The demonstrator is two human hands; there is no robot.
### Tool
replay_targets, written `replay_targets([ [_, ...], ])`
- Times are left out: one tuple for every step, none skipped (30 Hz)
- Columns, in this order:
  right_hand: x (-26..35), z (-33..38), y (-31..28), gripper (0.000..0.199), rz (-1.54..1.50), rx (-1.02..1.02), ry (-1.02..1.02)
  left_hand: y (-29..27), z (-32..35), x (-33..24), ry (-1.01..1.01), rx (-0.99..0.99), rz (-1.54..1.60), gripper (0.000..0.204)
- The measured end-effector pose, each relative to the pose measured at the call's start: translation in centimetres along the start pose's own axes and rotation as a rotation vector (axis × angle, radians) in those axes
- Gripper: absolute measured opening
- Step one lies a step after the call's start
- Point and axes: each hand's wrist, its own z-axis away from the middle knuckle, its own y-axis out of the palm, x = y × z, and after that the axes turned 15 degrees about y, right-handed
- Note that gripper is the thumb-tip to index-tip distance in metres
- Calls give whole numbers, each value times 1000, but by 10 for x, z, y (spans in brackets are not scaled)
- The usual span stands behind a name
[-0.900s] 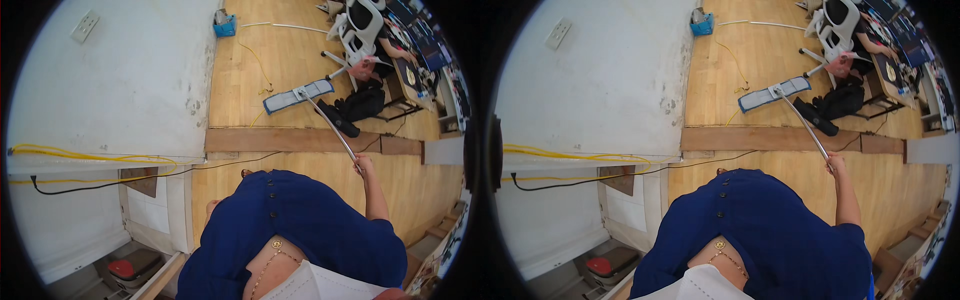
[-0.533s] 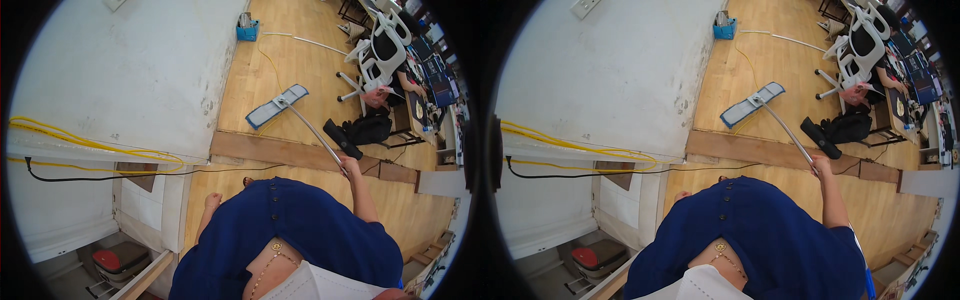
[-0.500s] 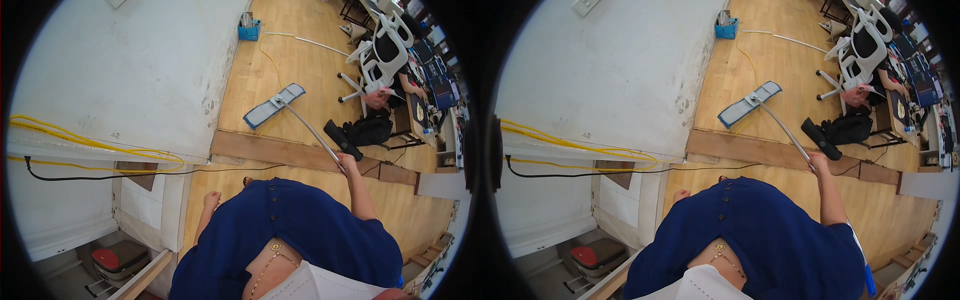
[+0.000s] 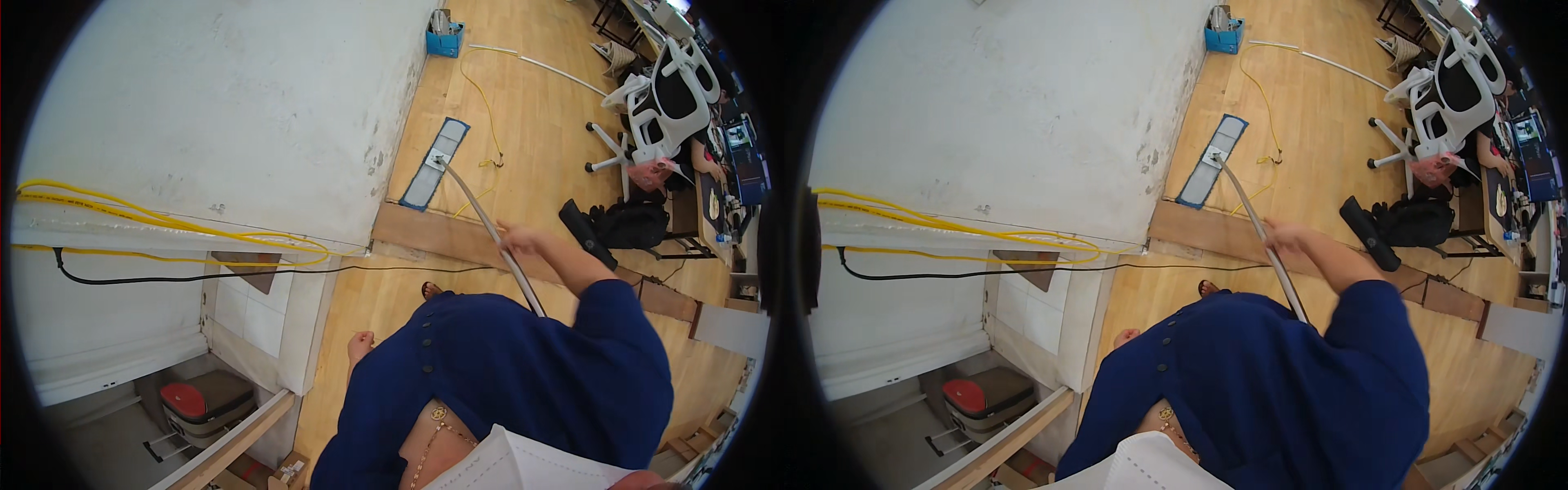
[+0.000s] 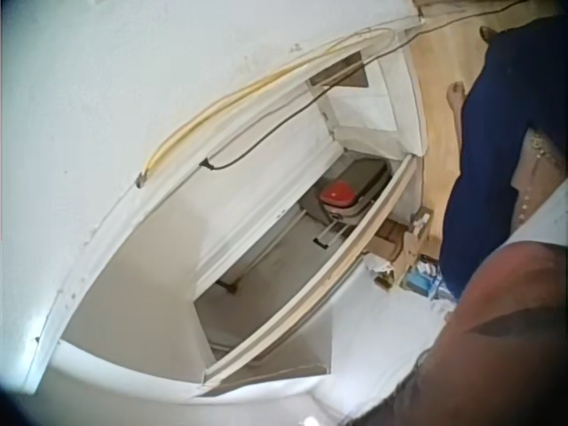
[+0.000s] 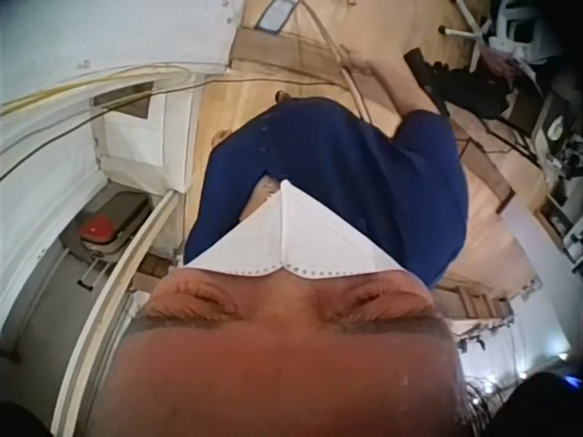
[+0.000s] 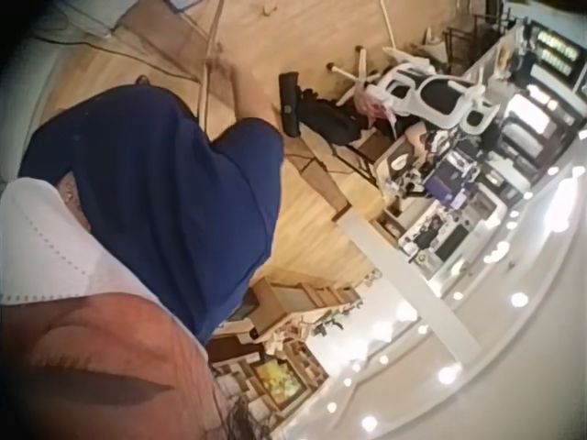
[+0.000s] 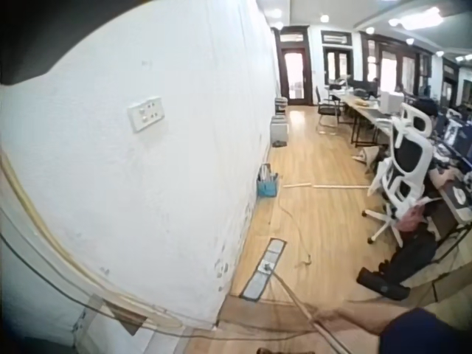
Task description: The person mops the floor throughout an office using a flat mop.
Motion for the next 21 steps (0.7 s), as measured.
replay_targets([
  [-23,18,3,79,-153,201,-19,-2,6,13,3,4,-3,25],
  [-47,42,5,80,-307,393,-45,1,11,26,-2,-31,-41,25],
  [-58,79,19,72,-406,449,-20,4,19,45,-16,-86,-70,26],
  [-68,115,31,65,-505,502,6,10,21,56,-31,-140,-96,26],
  [-83,139,40,59,-581,453,5,12,17,62,-28,-143,-87,26],
  [-94,152,44,53,-658,406,4,13,13,68,-14,-103,-101,26],
  [-96,151,45,53,-655,405,1,10,8,71,-1,-63,-121,26],
  [-101,149,44,51,-655,331,-11,8,3,73,16,-16,-147,26],
  [-104,145,42,49,-654,257,-22,6,-2,74,32,28,-174,26],
  [-106,142,41,48,-649,186,-31,3,-6,75,46,69,-200,26],
  [-93,148,42,48,-653,180,-32,8,-10,67,59,118,-220,26],
  [-77,150,42,46,-665,166,-38,13,-12,58,71,163,-239,26],
  [-57,152,43,45,-675,153,-43,18,-21,48,70,164,-236,26],
  [-44,151,42,44,-692,138,-49,18,-35,12,90,130,-357,26],
  [-43,148,37,44,-707,133,-47,17,-43,-28,109,104,-484,26],
  [-41,145,31,46,-693,115,-56,15,-47,-52,109,109,-490,26],
  [-35,141,22,47,-672,97,-67,17,-53,-72,47,48,-272,26],
  [-27,135,13,48,-649,79,-80,19,-60,-88,-14,-14,-53,26],
  [-17,128,7,48,-647,80,-83,24,-67,-101,-12,-16,-52,26],
  [-5,115,2,49,-617,62,-94,29,-73,-111,39,36,-67,25],
  [7,105,-1,50,-591,40,-105,34,-79,-124,91,92,-82,24],
])
